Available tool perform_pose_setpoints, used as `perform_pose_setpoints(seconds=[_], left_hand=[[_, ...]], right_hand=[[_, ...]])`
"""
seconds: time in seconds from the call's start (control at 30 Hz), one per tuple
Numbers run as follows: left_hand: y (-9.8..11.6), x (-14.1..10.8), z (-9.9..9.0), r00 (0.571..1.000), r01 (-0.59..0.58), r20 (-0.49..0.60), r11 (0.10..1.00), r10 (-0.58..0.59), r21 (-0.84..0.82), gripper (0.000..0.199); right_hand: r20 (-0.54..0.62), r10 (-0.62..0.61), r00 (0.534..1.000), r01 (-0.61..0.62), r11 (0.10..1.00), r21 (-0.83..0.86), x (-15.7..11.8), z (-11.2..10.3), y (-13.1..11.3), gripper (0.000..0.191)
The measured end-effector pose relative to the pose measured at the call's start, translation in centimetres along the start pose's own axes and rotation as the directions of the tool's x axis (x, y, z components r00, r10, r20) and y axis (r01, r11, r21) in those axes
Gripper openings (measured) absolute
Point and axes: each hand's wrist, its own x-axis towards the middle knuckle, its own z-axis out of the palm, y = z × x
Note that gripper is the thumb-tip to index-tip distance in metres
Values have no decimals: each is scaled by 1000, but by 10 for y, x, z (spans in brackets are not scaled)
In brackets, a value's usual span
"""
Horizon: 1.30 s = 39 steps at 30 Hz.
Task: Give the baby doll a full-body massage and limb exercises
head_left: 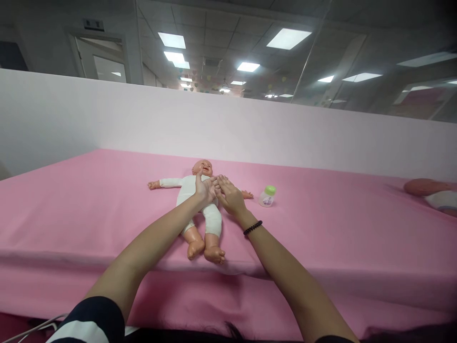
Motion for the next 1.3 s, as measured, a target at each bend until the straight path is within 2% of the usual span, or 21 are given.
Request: perform_pose_setpoints(seconds=[0.17,0.27,0.33,0.4,0.5,0.57,0.6,0.67,0.73,0.8,0.97,1.07,1.3], left_hand=[[15,-1,2,998,15,-58,997,-10,82,73],[36,-3,-5,994,42,-111,945,-7,323,55],[51,-6,-13,991,-12,-105,837,83,547,42],[64,-9,-24,976,-136,-7,636,217,759,34],[77,-16,-38,913,-299,236,153,334,942,39],[79,-20,-45,884,-303,337,-153,323,941,46],[79,-22,-47,881,-285,358,-255,311,924,49],[77,-24,-52,885,-263,371,-356,282,897,51],[74,-26,-58,890,-271,379,-378,252,885,51],[72,-28,-64,894,-296,386,-347,228,890,49],[73,-31,-82,882,-407,433,-161,187,899,47],[75,-31,-89,881,-444,451,-79,145,893,46],[72,-25,-96,934,-340,326,88,148,936,51]], right_hand=[[20,-11,1000,8,990,142,1,-2,-4,63],[53,-1,999,-12,967,253,8,-3,-14,58],[91,-7,996,-19,958,287,15,-4,-24,53],[139,-14,990,-30,951,308,26,-4,-34,45],[209,12,978,-86,934,348,45,-1,-40,38],[267,56,962,-151,924,351,55,5,-38,33],[296,73,952,-179,920,348,58,9,-35,32],[317,99,943,-217,907,361,59,17,-30,31],[285,109,952,-227,878,422,54,25,-25,29],[258,110,960,-229,839,494,46,31,-22,30],[254,73,964,-204,815,543,34,32,-21,40],[299,51,953,-214,812,542,34,30,-20,40],[435,73,898,-283,851,441,34,37,-12,49]])
